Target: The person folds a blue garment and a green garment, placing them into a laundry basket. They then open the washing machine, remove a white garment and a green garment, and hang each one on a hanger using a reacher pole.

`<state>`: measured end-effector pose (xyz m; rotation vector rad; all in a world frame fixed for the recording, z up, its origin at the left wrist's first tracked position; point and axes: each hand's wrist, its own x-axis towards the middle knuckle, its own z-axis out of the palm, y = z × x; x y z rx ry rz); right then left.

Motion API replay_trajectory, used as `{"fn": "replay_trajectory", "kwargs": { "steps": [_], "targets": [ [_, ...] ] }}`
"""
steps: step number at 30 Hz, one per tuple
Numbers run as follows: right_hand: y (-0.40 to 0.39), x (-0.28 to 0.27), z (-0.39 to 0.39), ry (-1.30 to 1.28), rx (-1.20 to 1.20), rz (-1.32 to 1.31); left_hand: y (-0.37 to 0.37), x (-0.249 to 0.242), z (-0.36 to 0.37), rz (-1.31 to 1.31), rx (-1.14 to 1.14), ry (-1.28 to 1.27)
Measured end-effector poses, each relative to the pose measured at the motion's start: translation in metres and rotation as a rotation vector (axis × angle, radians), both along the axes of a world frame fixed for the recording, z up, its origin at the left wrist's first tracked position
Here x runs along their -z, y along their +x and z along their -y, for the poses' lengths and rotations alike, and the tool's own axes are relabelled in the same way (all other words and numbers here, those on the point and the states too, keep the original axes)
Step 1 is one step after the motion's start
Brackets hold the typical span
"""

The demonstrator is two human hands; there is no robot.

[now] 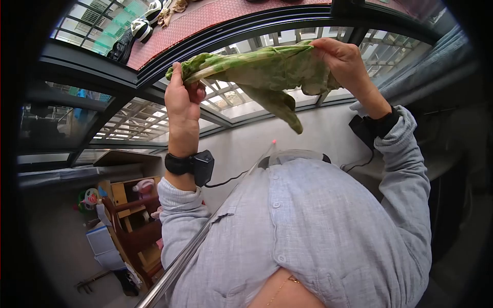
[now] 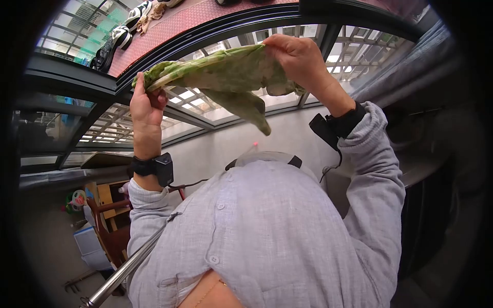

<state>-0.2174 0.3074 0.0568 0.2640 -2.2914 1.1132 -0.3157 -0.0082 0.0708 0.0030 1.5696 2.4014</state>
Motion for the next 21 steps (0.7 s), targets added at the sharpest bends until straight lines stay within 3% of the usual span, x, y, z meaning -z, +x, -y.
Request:
{"fn": "replay_trajectory", "kwargs": {
  "steps": [2, 6, 8, 10, 12, 14, 16, 19, 20, 21],
  "targets": [
    [-0.008, -0.004, 0.001, -0.152, -0.028, 0.033, 0.000, 0.001, -0.007, 0.001, -0.113, -0.027],
    [-0.023, -0.019, 0.007, -0.480, -0.093, 0.181, -0.004, 0.032, -0.009, 0.019, -0.026, -0.076],
    [-0.032, -0.018, 0.012, -0.647, -0.123, 0.234, 0.021, 0.035, -0.027, -0.175, 0.025, -0.184],
    [-0.031, -0.027, 0.026, -0.753, -0.119, 0.291, 0.031, 0.042, -0.038, -0.171, 0.388, -0.214],
    [-0.031, -0.034, 0.039, -0.889, -0.137, 0.348, 0.061, 0.034, -0.061, -0.233, 0.596, -0.283],
    [-0.032, -0.039, 0.051, -0.997, -0.214, 0.317, 0.080, 0.046, -0.082, -0.435, 0.489, -0.348],
    [-0.026, -0.047, 0.064, -1.069, -0.240, 0.283, 0.076, 0.061, -0.095, -0.465, 0.296, -0.349],
    [-0.023, -0.045, 0.058, -0.956, -0.215, 0.153, 0.056, 0.060, -0.084, -0.332, 0.296, -0.351],
    [-0.023, -0.042, 0.051, -0.918, -0.189, 0.102, 0.055, 0.051, -0.081, -0.294, 0.208, -0.248],
    [-0.024, -0.036, 0.041, -0.929, -0.195, 0.070, 0.049, 0.044, -0.074, -0.383, 0.151, -0.260]
  ]
}}
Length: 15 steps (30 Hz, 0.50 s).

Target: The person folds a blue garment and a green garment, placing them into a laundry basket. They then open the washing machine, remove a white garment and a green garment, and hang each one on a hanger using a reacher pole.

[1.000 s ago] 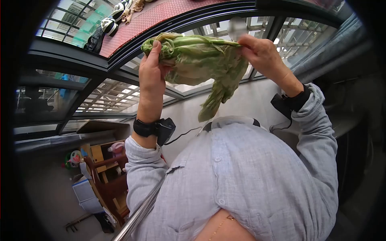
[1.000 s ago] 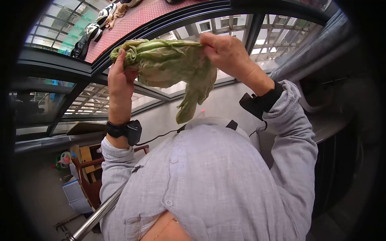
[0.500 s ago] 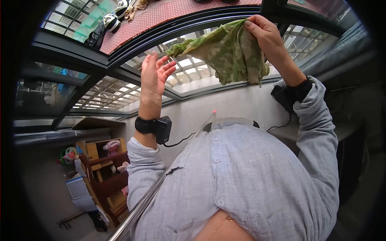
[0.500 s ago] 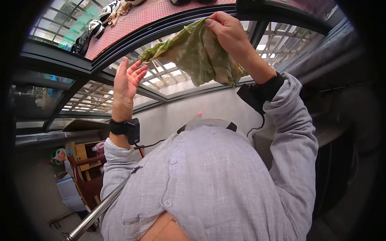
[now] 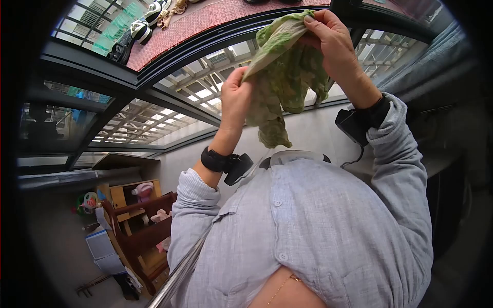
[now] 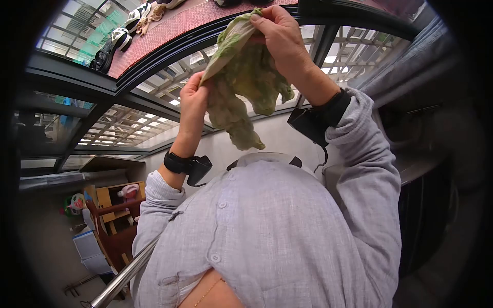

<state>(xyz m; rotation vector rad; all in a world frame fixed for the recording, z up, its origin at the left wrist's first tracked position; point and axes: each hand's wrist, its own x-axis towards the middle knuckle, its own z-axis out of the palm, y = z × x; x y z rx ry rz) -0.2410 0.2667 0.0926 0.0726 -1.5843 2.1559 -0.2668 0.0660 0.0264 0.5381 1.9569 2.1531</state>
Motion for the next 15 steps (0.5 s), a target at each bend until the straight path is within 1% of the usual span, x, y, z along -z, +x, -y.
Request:
{"fn": "replay_trajectory", "kwargs": {
  "steps": [1, 3, 7, 8, 11, 14, 15],
  "targets": [
    [0.001, 0.006, -0.008, 0.037, 0.017, 0.011, -0.007, -0.007, 0.008, -0.096, -0.048, 0.005],
    [0.002, 0.019, -0.018, 0.107, 0.048, 0.032, -0.016, -0.019, 0.019, -0.197, -0.097, -0.002],
    [-0.001, 0.039, -0.017, 0.333, 0.138, -0.095, -0.013, -0.045, 0.024, -0.389, -0.145, 0.014],
    [-0.001, 0.040, -0.017, 0.308, 0.105, -0.118, -0.009, -0.053, 0.022, -0.546, -0.222, -0.095],
    [0.002, 0.042, -0.018, 0.356, 0.086, -0.095, -0.016, -0.061, 0.029, -0.616, -0.256, -0.150],
    [0.001, 0.047, -0.017, 0.487, 0.129, -0.060, -0.021, -0.064, 0.033, -0.263, -0.096, 0.065],
    [0.001, 0.048, -0.016, 0.531, 0.104, -0.026, -0.023, -0.063, 0.035, -0.139, -0.049, 0.132]
  ]
}}
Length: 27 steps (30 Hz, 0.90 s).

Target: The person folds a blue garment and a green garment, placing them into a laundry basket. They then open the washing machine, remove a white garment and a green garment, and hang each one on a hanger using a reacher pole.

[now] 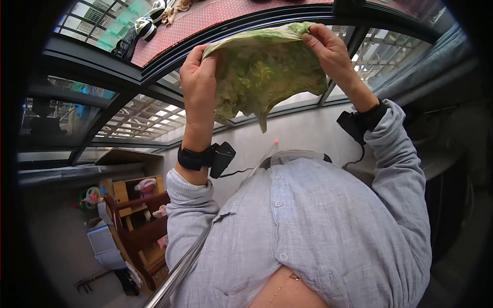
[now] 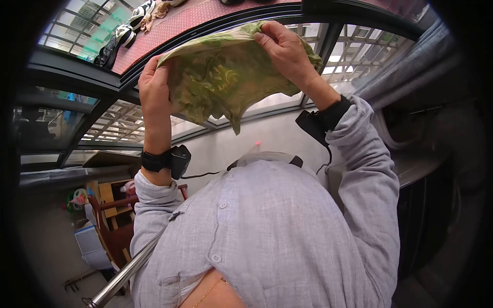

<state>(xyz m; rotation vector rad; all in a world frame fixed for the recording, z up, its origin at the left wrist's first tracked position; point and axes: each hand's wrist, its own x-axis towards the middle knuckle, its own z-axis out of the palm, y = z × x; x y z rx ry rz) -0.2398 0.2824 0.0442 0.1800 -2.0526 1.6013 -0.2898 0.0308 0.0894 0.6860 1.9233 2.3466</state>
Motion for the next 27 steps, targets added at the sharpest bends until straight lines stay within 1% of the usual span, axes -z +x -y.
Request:
{"fn": "replay_trajectory", "kwargs": {
  "steps": [1, 2, 3, 4, 6, 8, 10, 11, 12, 13, 15, 16, 17, 18, 19, 20, 22, 25, 27],
  "targets": [
    [0.001, 0.001, 0.002, 0.043, -0.016, 0.041, 0.001, -0.005, 0.000, 0.119, 0.057, 0.024],
    [0.001, 0.003, 0.003, 0.085, -0.033, 0.083, 0.001, -0.006, 0.000, 0.169, 0.081, 0.060],
    [-0.003, 0.016, 0.003, 0.053, -0.078, 0.092, 0.001, -0.006, -0.003, 0.219, 0.105, 0.096],
    [0.001, 0.015, 0.009, 0.056, -0.082, 0.089, 0.001, -0.006, -0.006, 0.267, 0.129, 0.134],
    [0.021, 0.007, 0.030, 0.063, -0.088, 0.087, 0.003, -0.006, -0.013, 0.313, 0.104, 0.161],
    [0.037, 0.000, 0.046, 0.183, -0.134, 0.133, 0.005, -0.005, -0.020, 0.363, 0.104, 0.184],
    [0.042, 0.001, 0.064, 0.299, -0.104, 0.036, 0.018, -0.007, -0.035, 0.396, 0.142, 0.187],
    [0.037, 0.006, 0.071, 0.325, -0.018, 0.025, 0.024, -0.005, -0.040, 0.382, 0.219, 0.197],
    [0.032, 0.007, 0.067, 0.171, -0.094, 0.090, 0.027, -0.004, -0.043, 0.368, 0.296, 0.208],
    [0.023, 0.005, 0.060, 0.018, -0.169, 0.153, 0.024, -0.001, -0.041, 0.291, 0.365, 0.176],
    [0.018, -0.012, 0.053, -0.250, -0.276, 0.221, 0.026, -0.005, -0.039, 0.105, 0.364, 0.086],
    [0.018, -0.019, 0.046, -0.317, -0.301, 0.229, 0.026, -0.007, -0.037, 0.012, 0.358, 0.043],
    [0.018, -0.030, 0.042, -0.483, -0.362, 0.235, 0.021, -0.003, -0.033, -0.042, 0.354, -0.014],
    [0.018, -0.041, 0.038, -0.650, -0.419, 0.239, 0.019, 0.005, -0.031, -0.171, 0.263, -0.105],
    [0.018, -0.050, 0.032, -0.730, -0.493, 0.240, 0.018, 0.016, -0.030, -0.297, 0.171, -0.197],
    [0.016, -0.056, 0.029, -0.733, -0.532, 0.221, 0.017, 0.030, -0.029, -0.424, 0.079, -0.286],
    [0.010, -0.066, 0.024, -0.774, -0.695, 0.205, 0.016, 0.067, -0.029, -0.374, 0.041, -0.444],
    [0.012, -0.088, 0.033, -0.774, -0.577, 0.247, 0.015, 0.085, -0.039, -0.518, -0.060, -0.523],
    [0.013, -0.099, 0.028, -0.626, -0.529, 0.261, 0.010, 0.093, -0.046, -0.596, -0.121, -0.529]
  ]
}}
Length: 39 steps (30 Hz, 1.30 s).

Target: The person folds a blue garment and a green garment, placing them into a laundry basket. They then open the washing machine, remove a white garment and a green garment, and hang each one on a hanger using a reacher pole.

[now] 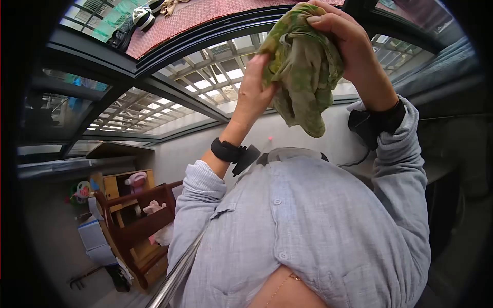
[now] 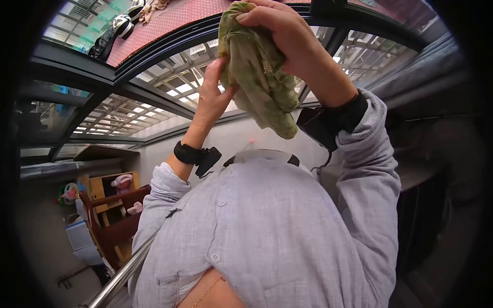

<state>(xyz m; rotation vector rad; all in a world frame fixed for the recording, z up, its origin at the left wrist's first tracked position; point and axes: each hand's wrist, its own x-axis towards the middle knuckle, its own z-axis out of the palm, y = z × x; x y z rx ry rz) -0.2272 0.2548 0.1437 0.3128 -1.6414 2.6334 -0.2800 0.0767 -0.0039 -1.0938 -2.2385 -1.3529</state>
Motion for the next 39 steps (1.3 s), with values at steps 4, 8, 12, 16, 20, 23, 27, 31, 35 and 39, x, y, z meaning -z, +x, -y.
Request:
{"fn": "replay_trajectory", "kwargs": {
  "steps": [4, 8, 12, 16, 20, 23, 27, 31, 35, 39],
  "targets": [
    [-0.004, -0.005, -0.026, 0.693, 0.226, -0.159, -0.014, 0.011, 0.002, 0.423, -0.050, 0.228],
    [-0.004, 0.020, -0.078, 1.247, 0.429, -0.323, -0.033, 0.000, 0.022, 0.400, -0.106, 0.333],
    [0.006, 0.027, -0.082, 1.401, 0.490, -0.306, -0.042, -0.026, 0.024, 0.267, -0.076, 0.379],
    [0.022, 0.019, -0.069, 1.359, 0.374, -0.269, -0.050, -0.045, 0.027, 0.202, -0.073, 0.379],
    [0.020, 0.016, -0.069, 1.218, 0.204, -0.285, -0.047, -0.060, 0.030, 0.250, -0.102, 0.261],
    [0.012, 0.009, -0.071, 1.141, 0.156, -0.367, -0.047, -0.054, 0.033, 0.671, 0.305, 0.126],
    [0.008, 0.006, -0.043, 0.991, 0.060, -0.425, -0.020, -0.062, 0.014, 0.950, 0.561, 0.266],
    [0.016, -0.004, -0.021, 1.045, 0.071, -0.464, -0.007, -0.052, -0.017, 1.018, 0.706, 0.070],
    [0.028, -0.007, -0.043, 1.056, 0.173, -0.448, 0.001, -0.037, -0.027, 0.882, 0.640, -0.051],
    [0.047, -0.009, -0.056, 1.119, 0.218, -0.341, -0.005, -0.034, -0.031, 0.430, 0.284, -0.266]
  ]
}}
